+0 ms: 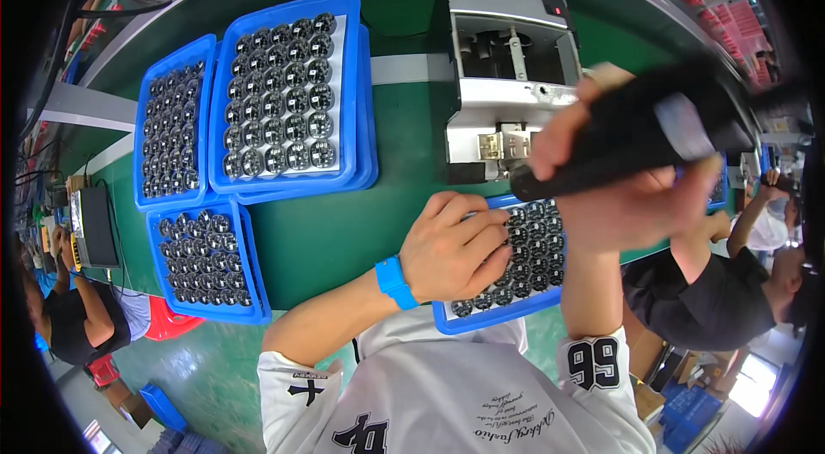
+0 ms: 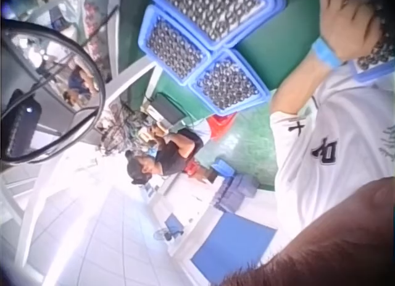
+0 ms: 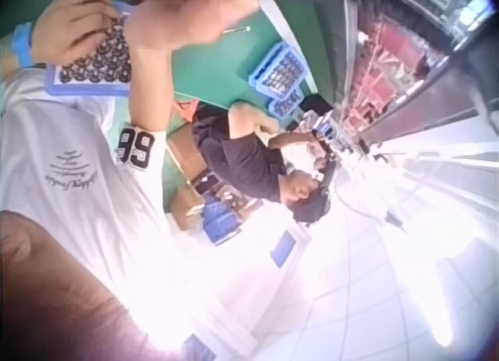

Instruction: The person assembles electronic circuit boards by hand at a production station, then tests them. An electric screwdriver is used to secure electronic components onto the circuit boards, which are stored in blue trays.

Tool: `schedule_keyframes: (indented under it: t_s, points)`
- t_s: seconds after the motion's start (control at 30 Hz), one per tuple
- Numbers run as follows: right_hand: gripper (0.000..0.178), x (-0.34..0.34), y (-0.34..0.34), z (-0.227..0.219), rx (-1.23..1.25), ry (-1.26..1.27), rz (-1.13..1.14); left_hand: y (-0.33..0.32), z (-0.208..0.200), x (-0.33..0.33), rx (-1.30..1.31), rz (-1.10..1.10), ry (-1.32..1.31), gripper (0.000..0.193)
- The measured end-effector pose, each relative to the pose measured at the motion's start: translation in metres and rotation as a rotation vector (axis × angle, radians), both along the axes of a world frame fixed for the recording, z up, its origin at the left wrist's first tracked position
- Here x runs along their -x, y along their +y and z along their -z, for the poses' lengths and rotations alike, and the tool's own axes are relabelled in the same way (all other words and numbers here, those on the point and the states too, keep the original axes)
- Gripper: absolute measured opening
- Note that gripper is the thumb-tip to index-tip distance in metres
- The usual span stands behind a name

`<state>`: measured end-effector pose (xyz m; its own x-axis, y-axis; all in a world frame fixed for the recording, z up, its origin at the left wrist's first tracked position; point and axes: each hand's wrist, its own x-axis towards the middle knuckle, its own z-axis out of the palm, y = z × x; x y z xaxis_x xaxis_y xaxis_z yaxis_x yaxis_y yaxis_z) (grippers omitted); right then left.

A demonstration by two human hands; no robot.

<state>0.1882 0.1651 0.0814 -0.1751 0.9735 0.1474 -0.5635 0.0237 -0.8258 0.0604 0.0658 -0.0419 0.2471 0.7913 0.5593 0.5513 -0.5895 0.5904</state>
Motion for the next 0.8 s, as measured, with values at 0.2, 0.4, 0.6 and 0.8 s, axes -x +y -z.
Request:
schedule_keyframes:
  t_s: [0.2, 0.4, 0.6, 0.8]
  points:
    - [0.107, -0.049, -0.02, 0.022, -0.235, 0.03, 0.015, 0.002, -0.003, -0.001, 0.032, 0.035, -0.019, 0.021]
    - [0.106, -0.06, -0.029, 0.053, -0.22, 0.057, 0.054, 0.002, -0.001, 0.002, 0.129, 0.094, -0.064, 0.036]
    - [0.101, -0.062, -0.035, 0.067, -0.161, 0.013, 0.033, 0.005, -0.004, 0.002, 0.14, 0.117, -0.03, 0.037]
    - [0.1, -0.064, -0.034, 0.073, -0.157, 0.065, 0.053, 0.005, -0.005, 0.002, 0.143, 0.133, -0.017, 0.04]
